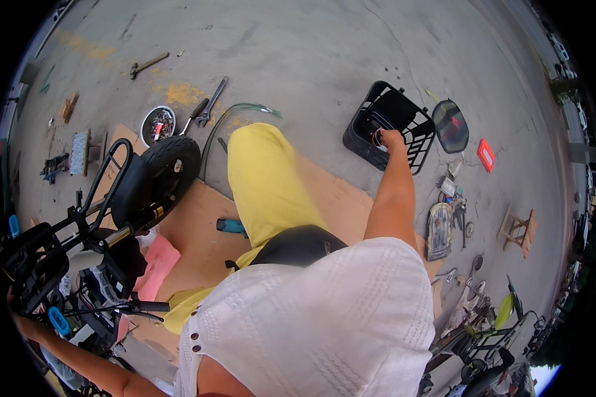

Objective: The person assembles an electric scooter by attaching a black plastic housing to the handlebar stem and connecting wires. They then install a digital display unit into a front basket, connect its wiring, and remove protective plastic film from the handlebars.

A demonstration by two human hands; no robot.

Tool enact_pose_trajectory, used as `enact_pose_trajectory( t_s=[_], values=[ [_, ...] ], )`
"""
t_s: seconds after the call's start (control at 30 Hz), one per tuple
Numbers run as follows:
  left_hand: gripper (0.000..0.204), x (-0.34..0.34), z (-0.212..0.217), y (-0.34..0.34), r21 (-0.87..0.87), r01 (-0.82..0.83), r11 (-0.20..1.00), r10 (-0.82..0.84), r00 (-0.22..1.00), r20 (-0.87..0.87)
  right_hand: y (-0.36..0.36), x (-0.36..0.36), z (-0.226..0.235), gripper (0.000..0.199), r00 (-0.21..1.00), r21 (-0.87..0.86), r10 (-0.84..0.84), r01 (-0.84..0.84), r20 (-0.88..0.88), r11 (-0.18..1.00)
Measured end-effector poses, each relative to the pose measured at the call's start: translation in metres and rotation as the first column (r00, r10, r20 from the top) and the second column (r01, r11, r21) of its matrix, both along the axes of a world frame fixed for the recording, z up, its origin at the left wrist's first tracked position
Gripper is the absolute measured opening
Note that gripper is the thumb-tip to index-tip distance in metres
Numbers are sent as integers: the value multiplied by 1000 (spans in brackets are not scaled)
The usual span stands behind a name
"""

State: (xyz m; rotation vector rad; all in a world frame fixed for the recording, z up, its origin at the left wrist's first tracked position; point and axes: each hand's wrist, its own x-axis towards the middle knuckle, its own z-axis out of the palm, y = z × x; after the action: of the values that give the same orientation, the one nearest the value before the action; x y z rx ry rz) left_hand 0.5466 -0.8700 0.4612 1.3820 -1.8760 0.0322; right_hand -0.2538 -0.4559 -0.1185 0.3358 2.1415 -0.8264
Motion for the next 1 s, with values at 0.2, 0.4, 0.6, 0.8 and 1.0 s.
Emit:
enact_pose_trajectory(
  t_s=[0.2,0.4,0.6,0.8,1.0],
  values=[
    [37,0,3,13,-195,-10,981,39,988,149,-75,-28,-7,27,634,7,459,-582,-622,813],
    [38,-45,-7,3,-311,51,949,-119,972,-202,-263,50,159,43,761,-479,328,-620,-560,621],
    [14,-27,-18,4,-344,70,936,-243,836,-492,-360,336,469,25,318,-363,227,-911,-920,-195],
    [15,-30,-12,11,-387,15,922,-184,896,-404,-419,513,557,31,226,-229,91,-709,-970,-667],
    [17,-56,-43,28,-561,-15,828,-34,997,-76,-519,601,560,46,465,-589,363,-606,-807,-534]
  ],
)
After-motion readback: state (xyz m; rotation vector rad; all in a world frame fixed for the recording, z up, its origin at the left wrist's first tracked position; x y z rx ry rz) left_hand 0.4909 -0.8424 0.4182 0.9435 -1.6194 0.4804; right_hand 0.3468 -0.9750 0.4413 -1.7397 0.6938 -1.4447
